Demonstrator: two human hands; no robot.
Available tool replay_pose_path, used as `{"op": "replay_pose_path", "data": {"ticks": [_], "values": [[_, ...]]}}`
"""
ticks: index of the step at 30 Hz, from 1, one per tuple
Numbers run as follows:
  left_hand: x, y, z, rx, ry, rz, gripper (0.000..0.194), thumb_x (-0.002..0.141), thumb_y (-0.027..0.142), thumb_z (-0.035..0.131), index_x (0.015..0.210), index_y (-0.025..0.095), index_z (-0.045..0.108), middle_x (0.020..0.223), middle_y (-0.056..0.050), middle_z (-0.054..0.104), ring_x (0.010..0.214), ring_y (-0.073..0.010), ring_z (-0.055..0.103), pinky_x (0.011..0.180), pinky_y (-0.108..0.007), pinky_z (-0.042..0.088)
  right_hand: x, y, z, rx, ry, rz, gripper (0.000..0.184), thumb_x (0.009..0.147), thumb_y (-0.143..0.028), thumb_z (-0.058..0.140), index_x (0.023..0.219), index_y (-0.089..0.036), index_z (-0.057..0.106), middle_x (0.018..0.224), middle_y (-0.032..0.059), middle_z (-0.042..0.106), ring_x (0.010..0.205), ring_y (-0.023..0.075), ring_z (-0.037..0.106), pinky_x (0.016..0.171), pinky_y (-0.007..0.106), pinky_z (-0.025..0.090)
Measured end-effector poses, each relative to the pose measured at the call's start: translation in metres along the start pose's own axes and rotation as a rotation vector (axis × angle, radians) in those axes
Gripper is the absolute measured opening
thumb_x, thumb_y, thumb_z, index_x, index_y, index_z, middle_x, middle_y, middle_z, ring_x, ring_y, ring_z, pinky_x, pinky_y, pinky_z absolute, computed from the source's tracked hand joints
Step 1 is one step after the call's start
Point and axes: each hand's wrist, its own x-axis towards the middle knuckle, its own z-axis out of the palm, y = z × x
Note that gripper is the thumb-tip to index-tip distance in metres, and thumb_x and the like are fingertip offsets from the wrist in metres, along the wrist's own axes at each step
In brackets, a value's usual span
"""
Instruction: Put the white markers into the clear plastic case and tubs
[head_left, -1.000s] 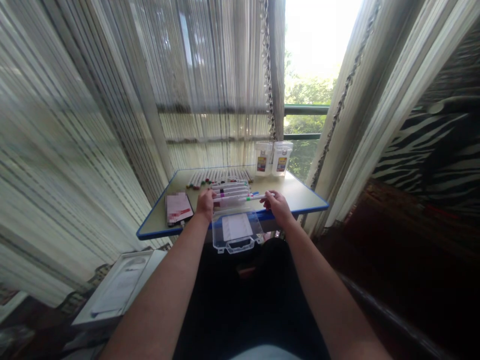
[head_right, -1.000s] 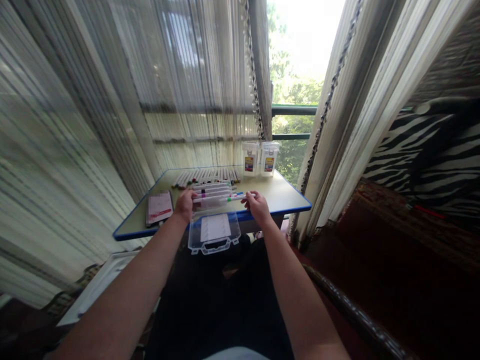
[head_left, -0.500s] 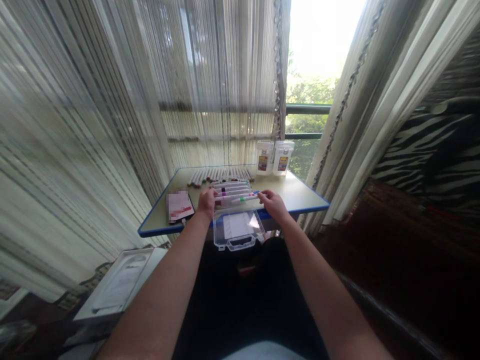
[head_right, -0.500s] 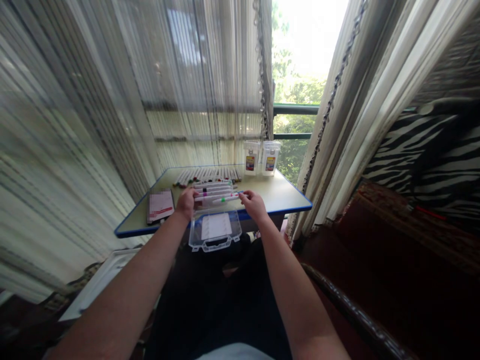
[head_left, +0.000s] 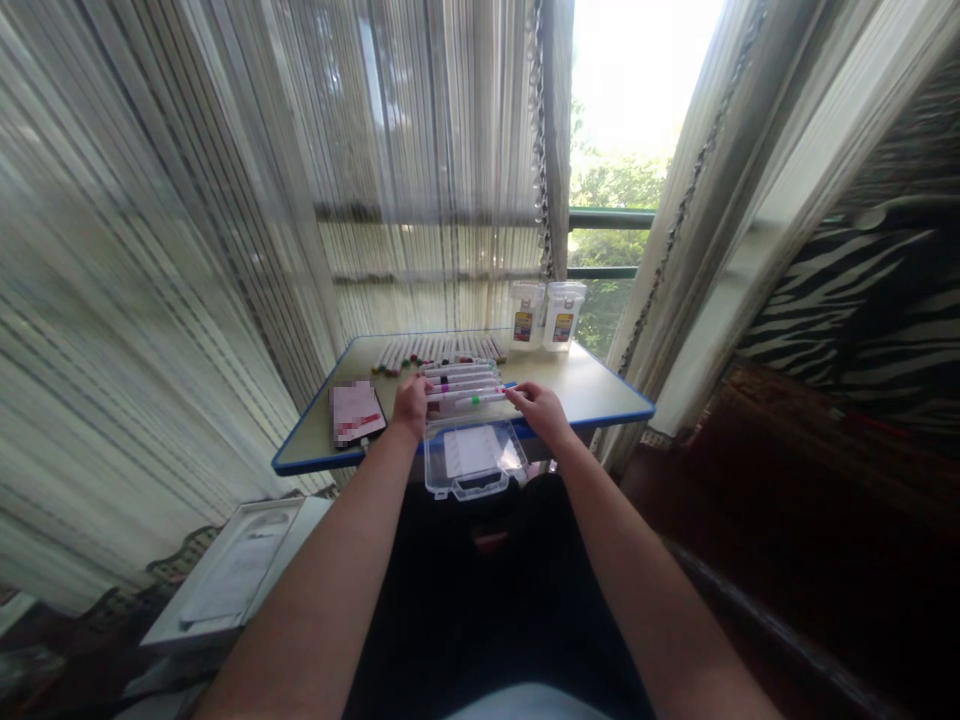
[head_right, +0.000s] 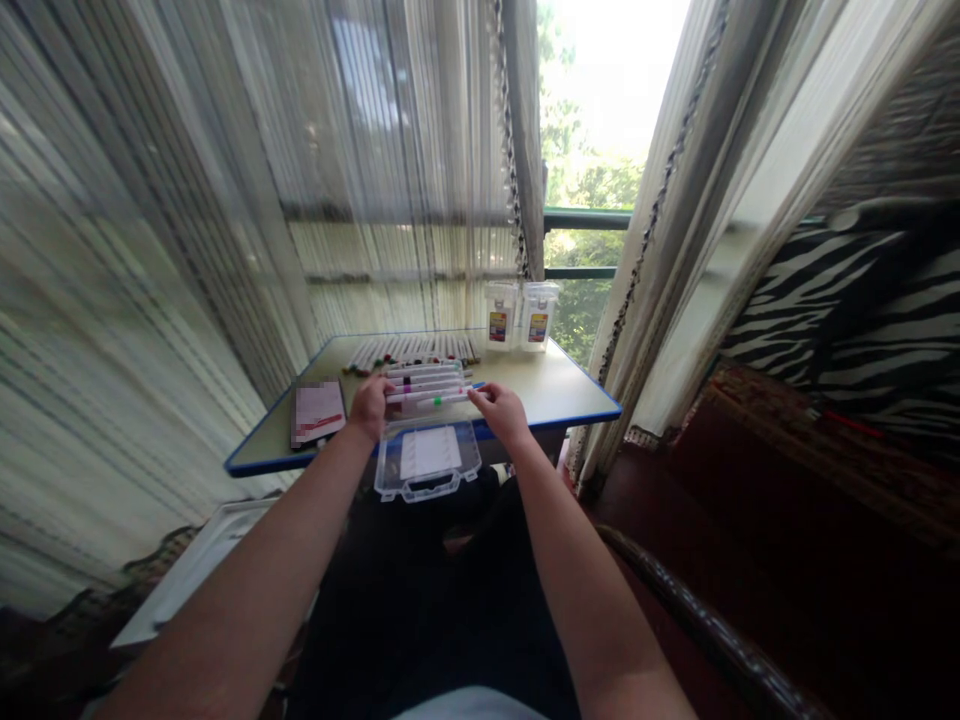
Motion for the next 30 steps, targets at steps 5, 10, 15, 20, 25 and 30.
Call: {"op": "replay_pose_path", "data": {"ticks": [5, 10, 15, 20, 25, 30], "values": [[-0.0016, 0.0017, 0.0007, 0.000, 0.010, -0.003, 0.006, 0.059, 0.016, 0.045, 0.064, 0.019, 0.045, 0.052, 0.003, 0.043, 0.040, -0.0115, 0.043, 0.038, -0.023, 0.034, -0.0011, -0.0015, 0.0005, -0.024, 0.000, 0.003, 0.036, 0.076, -0.053, 0.056, 0.079, -0.018, 0.067, 0.063, 0.0012, 0.062, 0.062, 0.0149, 0.056, 0.058, 0.025, 0.040], [-0.0024, 0.0023, 0.0016, -0.005, 0.007, 0.006, 0.007, 0.059, 0.015, 0.045, 0.065, 0.019, 0.046, 0.053, 0.003, 0.043, 0.041, -0.0114, 0.043, 0.038, -0.023, 0.035, -0.0023, -0.0028, 0.0015, -0.046, 0.004, -0.012, 0.037, 0.077, -0.053, 0.055, 0.079, -0.018, 0.067, 0.065, 0.0012, 0.062, 0.062, 0.0145, 0.056, 0.058, 0.025, 0.039], [-0.0023, 0.0014, 0.0011, -0.004, 0.013, -0.012, 0.007, 0.059, 0.015, 0.044, 0.064, 0.019, 0.045, 0.054, 0.002, 0.044, 0.042, -0.0121, 0.044, 0.038, -0.023, 0.034, -0.0017, -0.0041, 0.0033, -0.062, 0.058, -0.006, 0.037, 0.075, -0.054, 0.057, 0.080, -0.018, 0.064, 0.068, 0.0026, 0.063, 0.063, 0.0155, 0.056, 0.059, 0.026, 0.039], [-0.0029, 0.0014, 0.0004, -0.001, 0.015, 0.008, 0.006, 0.059, 0.015, 0.045, 0.063, 0.019, 0.045, 0.053, 0.003, 0.044, 0.041, -0.0116, 0.044, 0.037, -0.023, 0.035, -0.0028, -0.0060, 0.0057, -0.052, 0.099, 0.037, 0.038, 0.072, -0.055, 0.060, 0.081, -0.018, 0.057, 0.066, 0.0014, 0.060, 0.061, 0.0154, 0.055, 0.057, 0.025, 0.039], [-0.0042, 0.0023, -0.0001, 0.023, 0.026, 0.018, 0.005, 0.060, 0.015, 0.044, 0.063, 0.020, 0.045, 0.052, 0.003, 0.043, 0.040, -0.0121, 0.043, 0.037, -0.024, 0.035, -0.0039, -0.0067, 0.0061, -0.035, 0.084, 0.043, 0.037, 0.072, -0.054, 0.059, 0.082, -0.019, 0.056, 0.065, 0.0004, 0.059, 0.060, 0.0150, 0.055, 0.055, 0.025, 0.037], [-0.0044, 0.0024, 0.0001, 0.025, 0.033, 0.019, 0.006, 0.060, 0.015, 0.044, 0.063, 0.020, 0.046, 0.052, 0.003, 0.044, 0.041, -0.0122, 0.043, 0.037, -0.023, 0.035, -0.0023, -0.0071, 0.0028, -0.036, 0.012, 0.034, 0.035, 0.075, -0.053, 0.056, 0.077, -0.018, 0.061, 0.061, 0.0002, 0.060, 0.059, 0.0142, 0.055, 0.057, 0.024, 0.038]]}}
